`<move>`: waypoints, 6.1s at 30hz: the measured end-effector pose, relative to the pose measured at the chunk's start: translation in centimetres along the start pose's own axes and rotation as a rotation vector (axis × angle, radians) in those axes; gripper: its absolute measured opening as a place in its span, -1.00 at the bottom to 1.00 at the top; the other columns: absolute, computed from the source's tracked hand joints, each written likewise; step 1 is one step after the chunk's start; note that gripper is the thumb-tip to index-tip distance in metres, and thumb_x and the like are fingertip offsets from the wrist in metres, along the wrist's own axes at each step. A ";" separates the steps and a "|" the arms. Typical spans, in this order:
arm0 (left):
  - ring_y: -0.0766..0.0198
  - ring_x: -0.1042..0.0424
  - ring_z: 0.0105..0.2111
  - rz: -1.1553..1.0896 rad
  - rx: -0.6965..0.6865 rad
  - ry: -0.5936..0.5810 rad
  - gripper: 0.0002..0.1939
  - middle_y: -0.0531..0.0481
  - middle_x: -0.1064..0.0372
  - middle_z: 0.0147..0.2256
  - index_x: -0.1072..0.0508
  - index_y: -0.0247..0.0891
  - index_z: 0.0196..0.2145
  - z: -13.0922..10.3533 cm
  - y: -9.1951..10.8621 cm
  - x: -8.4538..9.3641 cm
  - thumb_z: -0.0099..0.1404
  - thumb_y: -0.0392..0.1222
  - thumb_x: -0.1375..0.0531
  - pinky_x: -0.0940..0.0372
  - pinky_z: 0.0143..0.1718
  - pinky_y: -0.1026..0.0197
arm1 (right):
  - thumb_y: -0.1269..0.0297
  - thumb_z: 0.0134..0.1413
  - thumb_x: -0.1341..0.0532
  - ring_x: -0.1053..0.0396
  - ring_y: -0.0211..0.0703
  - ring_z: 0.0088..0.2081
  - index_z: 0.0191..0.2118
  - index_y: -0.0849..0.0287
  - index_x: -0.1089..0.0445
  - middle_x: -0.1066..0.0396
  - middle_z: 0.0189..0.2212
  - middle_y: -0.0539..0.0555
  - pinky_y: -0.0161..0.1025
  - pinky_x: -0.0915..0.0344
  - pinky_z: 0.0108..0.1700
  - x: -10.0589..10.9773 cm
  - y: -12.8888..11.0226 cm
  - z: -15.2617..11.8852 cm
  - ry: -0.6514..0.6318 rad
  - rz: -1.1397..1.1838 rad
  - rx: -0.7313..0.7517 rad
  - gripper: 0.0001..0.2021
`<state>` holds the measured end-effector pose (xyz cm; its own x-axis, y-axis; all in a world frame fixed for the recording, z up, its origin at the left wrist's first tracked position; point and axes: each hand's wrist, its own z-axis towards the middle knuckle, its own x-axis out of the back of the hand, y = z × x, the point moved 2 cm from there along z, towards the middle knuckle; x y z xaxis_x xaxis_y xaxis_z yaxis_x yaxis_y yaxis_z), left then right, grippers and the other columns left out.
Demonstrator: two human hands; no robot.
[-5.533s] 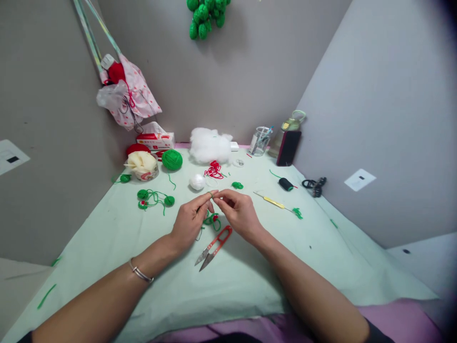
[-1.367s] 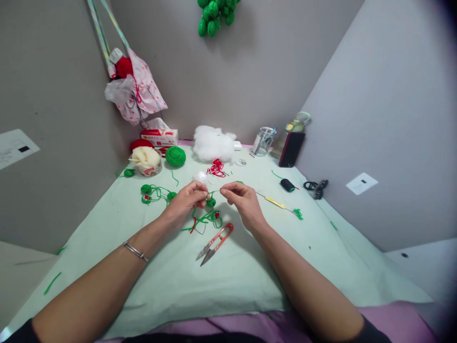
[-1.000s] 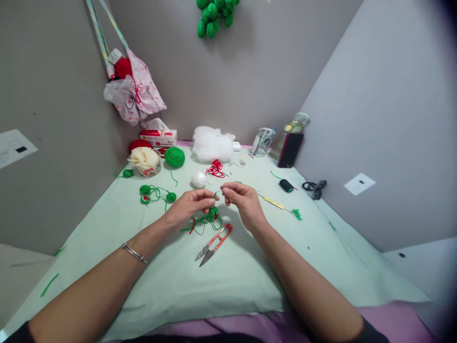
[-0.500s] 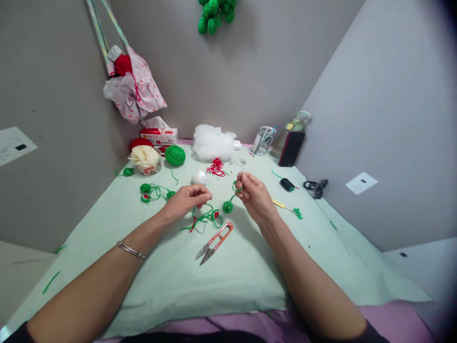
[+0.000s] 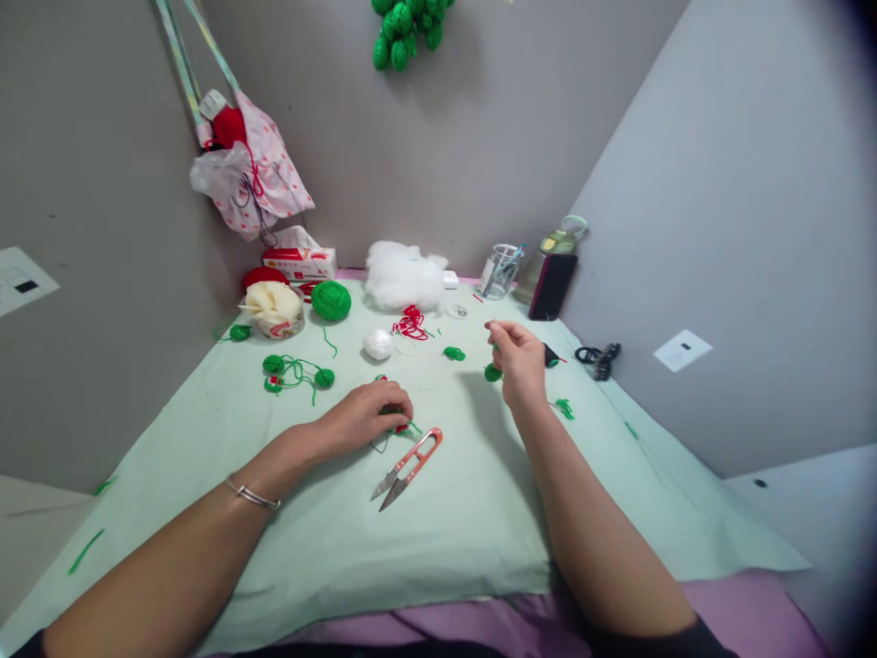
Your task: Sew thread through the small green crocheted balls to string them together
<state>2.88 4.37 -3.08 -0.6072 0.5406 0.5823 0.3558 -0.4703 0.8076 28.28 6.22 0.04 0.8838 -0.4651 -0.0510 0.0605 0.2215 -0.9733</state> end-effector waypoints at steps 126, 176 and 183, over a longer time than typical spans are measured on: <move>0.13 -0.56 -0.14 -0.570 0.091 0.479 -0.68 -0.08 -0.60 -0.20 -0.58 -0.24 -0.07 -0.3 2.5 0.6 0.20 -0.20 -0.36 -0.41 0.01 0.06 | 0.12 0.03 -0.41 -0.36 -0.29 -0.56 -0.38 0.18 -0.47 -0.46 -0.56 0.00 -0.32 -0.31 -0.50 -4.6 -3.0 -7.5 -0.492 0.057 0.005 -0.76; 0.27 -0.53 -0.37 -0.944 0.221 0.297 -0.62 0.10 -0.44 -0.35 -0.41 -0.26 -0.16 0.2 2.3 1.0 0.08 -0.25 -0.42 -0.29 -0.19 0.19 | 0.23 0.36 -0.12 -0.38 -0.27 -0.28 -0.02 0.09 -0.52 -0.41 -0.01 0.12 -0.25 -0.35 -0.29 -4.5 -2.1 -7.1 -0.604 -0.115 0.321 -0.75; 0.33 -0.39 -0.35 -0.704 0.215 0.232 -0.61 0.07 -0.44 -0.31 -0.42 -0.22 -0.07 0.2 1.4 1.2 0.16 -0.19 -0.39 -0.19 -0.31 0.23 | 0.12 0.28 -0.22 -0.36 -0.26 -0.36 -0.13 0.17 -0.55 -0.51 -0.25 0.09 -0.27 -0.32 -0.32 -3.9 -2.4 -6.2 -0.678 0.046 0.052 -0.75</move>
<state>2.77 4.54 -1.23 -0.8663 0.4911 -0.0910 -0.0538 0.0895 0.9945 21.77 2.19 1.20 0.9804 0.1817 0.0756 0.0227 0.2770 -0.9606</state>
